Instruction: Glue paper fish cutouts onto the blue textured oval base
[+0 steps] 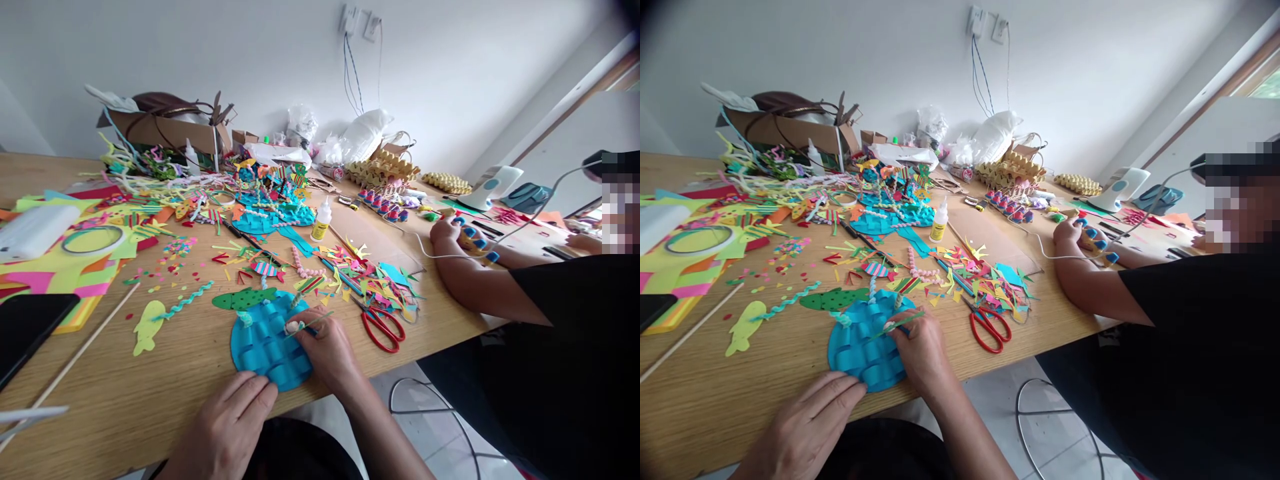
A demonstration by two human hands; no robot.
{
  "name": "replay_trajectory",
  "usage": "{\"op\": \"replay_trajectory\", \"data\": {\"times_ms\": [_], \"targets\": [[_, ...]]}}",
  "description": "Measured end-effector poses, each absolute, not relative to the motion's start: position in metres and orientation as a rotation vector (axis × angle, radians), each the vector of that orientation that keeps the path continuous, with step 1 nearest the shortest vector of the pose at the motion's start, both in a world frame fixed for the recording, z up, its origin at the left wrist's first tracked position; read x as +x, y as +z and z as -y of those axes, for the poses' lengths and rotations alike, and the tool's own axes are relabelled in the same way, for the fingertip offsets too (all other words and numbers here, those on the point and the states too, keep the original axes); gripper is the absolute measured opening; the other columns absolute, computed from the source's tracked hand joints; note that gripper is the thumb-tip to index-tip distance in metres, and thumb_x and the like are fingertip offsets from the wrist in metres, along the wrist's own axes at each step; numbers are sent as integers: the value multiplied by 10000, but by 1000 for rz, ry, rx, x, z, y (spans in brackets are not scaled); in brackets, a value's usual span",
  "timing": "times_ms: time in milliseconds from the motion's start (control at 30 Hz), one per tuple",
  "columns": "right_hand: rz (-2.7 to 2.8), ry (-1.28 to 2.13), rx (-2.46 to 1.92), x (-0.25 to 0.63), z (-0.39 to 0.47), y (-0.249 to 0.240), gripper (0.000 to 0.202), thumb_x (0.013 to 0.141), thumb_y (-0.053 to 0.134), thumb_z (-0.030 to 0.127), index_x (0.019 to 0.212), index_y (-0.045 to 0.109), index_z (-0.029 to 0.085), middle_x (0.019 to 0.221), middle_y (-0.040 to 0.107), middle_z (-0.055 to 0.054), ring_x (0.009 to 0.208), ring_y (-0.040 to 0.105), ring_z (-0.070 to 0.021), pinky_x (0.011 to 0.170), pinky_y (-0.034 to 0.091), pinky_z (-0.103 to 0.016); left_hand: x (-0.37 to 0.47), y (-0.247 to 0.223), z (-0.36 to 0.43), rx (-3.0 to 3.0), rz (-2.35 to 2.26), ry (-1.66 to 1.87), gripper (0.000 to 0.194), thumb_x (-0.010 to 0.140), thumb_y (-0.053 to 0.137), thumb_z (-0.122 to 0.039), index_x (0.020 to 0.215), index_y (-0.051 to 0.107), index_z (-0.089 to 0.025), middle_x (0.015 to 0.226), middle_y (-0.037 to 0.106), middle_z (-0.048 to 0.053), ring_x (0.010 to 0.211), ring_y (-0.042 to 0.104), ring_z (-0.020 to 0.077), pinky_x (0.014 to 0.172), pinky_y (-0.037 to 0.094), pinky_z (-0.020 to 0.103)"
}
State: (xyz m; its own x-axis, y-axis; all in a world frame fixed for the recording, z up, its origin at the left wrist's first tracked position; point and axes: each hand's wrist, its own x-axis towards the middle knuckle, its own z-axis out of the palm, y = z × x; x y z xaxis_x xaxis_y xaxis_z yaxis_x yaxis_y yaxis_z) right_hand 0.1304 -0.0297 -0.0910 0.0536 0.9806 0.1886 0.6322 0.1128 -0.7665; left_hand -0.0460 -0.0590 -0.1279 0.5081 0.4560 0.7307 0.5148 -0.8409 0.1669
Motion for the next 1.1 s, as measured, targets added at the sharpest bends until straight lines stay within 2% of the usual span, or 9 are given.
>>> {"op": "replay_trajectory", "data": {"times_ms": [200,500,767,1100], "targets": [[1672,612,-1654,130,29,-94,124,761,584,167,705,691,196,782,695,-14,755,608,-162,657,413,-241,-45,-123,59,-2686,851,-1251,347,938,303,-151,857,640,-144,748,685,19,732,629,130,737,500,213],[1779,372,-1779,129,27,-100,169,735,624,212,571,650,179,594,609,-16,695,534,-159,623,359,-241,-43,-122,58,-2664,843,-1276,343,936,299,-138,849,631,-135,735,672,25,728,619,130,737,496,218],[1815,260,-1811,126,27,-100,174,753,606,215,588,645,176,604,597,-32,672,516,-162,607,350,-249,-45,-119,59,-2689,843,-1245,323,925,314,-125,869,631,-145,744,666,28,740,621,125,736,507,205],[1853,278,-1804,126,27,-99,168,749,612,203,585,640,178,641,618,-40,699,526,-171,630,353,-255,-45,-117,59,-2656,820,-1204,320,921,315,-108,849,625,-137,728,669,32,720,625,135,715,511,217]]}}
